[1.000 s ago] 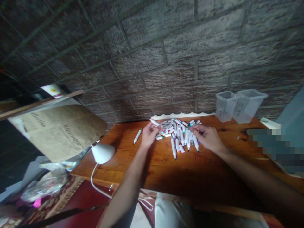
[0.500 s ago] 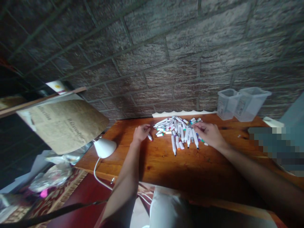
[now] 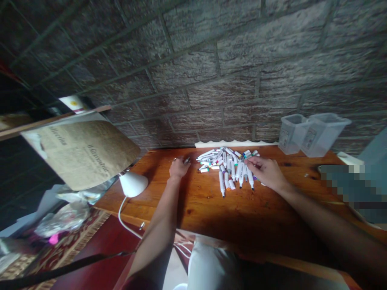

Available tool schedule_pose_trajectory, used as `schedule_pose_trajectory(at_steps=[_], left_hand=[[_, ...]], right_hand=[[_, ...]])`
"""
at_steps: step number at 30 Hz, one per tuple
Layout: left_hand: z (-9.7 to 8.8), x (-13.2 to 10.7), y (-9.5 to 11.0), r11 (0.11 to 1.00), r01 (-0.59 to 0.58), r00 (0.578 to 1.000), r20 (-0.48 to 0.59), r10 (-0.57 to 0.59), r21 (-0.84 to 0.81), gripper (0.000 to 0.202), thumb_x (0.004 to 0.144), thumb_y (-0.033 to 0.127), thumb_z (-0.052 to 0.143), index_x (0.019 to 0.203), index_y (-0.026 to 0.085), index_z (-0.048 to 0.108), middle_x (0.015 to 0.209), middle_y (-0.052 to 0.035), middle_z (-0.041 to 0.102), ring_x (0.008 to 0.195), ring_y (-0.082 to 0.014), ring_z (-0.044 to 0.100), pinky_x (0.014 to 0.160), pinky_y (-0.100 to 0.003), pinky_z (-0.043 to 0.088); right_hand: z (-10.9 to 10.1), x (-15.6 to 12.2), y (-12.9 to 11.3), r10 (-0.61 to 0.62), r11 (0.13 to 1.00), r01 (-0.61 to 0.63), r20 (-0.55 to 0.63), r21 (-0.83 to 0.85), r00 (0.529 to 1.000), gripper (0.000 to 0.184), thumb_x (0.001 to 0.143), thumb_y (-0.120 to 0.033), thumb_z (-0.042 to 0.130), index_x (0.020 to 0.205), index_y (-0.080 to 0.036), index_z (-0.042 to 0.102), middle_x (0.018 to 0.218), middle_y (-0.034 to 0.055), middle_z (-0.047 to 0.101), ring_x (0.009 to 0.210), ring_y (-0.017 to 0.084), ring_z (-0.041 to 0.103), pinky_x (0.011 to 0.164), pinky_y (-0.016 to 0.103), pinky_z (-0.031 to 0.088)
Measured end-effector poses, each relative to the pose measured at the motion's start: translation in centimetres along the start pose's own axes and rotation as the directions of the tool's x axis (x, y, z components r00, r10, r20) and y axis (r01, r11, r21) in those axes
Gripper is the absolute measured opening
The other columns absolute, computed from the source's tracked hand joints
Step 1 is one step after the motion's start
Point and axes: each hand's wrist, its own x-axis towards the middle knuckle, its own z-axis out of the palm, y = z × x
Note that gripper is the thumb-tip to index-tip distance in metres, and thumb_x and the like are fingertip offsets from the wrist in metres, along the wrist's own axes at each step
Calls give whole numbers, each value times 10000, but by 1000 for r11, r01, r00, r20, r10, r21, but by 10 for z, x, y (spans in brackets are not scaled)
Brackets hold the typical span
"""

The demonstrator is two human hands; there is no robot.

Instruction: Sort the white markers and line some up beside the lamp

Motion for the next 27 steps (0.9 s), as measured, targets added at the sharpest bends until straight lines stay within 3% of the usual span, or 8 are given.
schedule_pose_trajectory(at_steps=[3, 8, 13, 20, 27], left_hand=[[1, 1, 1, 997, -66, 997, 45, 68, -41, 410, 813, 405, 646, 1152, 174, 642, 1135, -95, 691, 1038, -212, 651, 845, -238, 497], [-1, 0, -1, 994, -70, 990, 121, 80, -81, 372, 771, 217, 657, 1140, 179, 647, 1123, -50, 709, 975, -148, 670, 776, -159, 485], [-7, -6, 3, 996, 90, 994, 57, -89, -8, 304, 858, 345, 560, 1107, 206, 664, 1100, -108, 700, 1041, -244, 657, 840, -277, 498], [-12, -15, 10, 982, 181, 983, -25, -181, 45, 585, 851, 387, 586, 1358, 129, 453, 1373, -233, 492, 1247, -353, 523, 965, -437, 470], [-11, -12, 7, 984, 167, 985, 24, -168, 61, 327, 900, 265, 485, 1179, 149, 610, 1205, -202, 614, 1155, -310, 594, 899, -385, 498]], right_hand=[[0, 0, 2, 2, 1000, -2, 4, 2, 1000, 342, 875, -448, 509, 902, -179, 719, 759, 25, 711, 644, 131, 610, 622, 231, 426], [1, 2, 4, -8, 1000, 9, 17, -27, 1000, 347, 888, -449, 494, 860, -185, 717, 724, 16, 697, 610, 121, 584, 609, 230, 420], [1, 1, 5, -18, 1000, 19, 30, -24, 999, 365, 894, -468, 489, 854, -182, 711, 708, 12, 684, 618, 120, 589, 612, 225, 421], [0, 0, 4, -15, 999, 17, 41, -45, 999, 377, 898, -486, 485, 862, -186, 711, 707, 11, 681, 613, 125, 591, 605, 235, 418], [-1, -1, 3, -34, 998, 36, 45, -47, 998, 348, 896, -460, 501, 849, -189, 714, 720, 12, 693, 617, 127, 599, 610, 241, 424]])
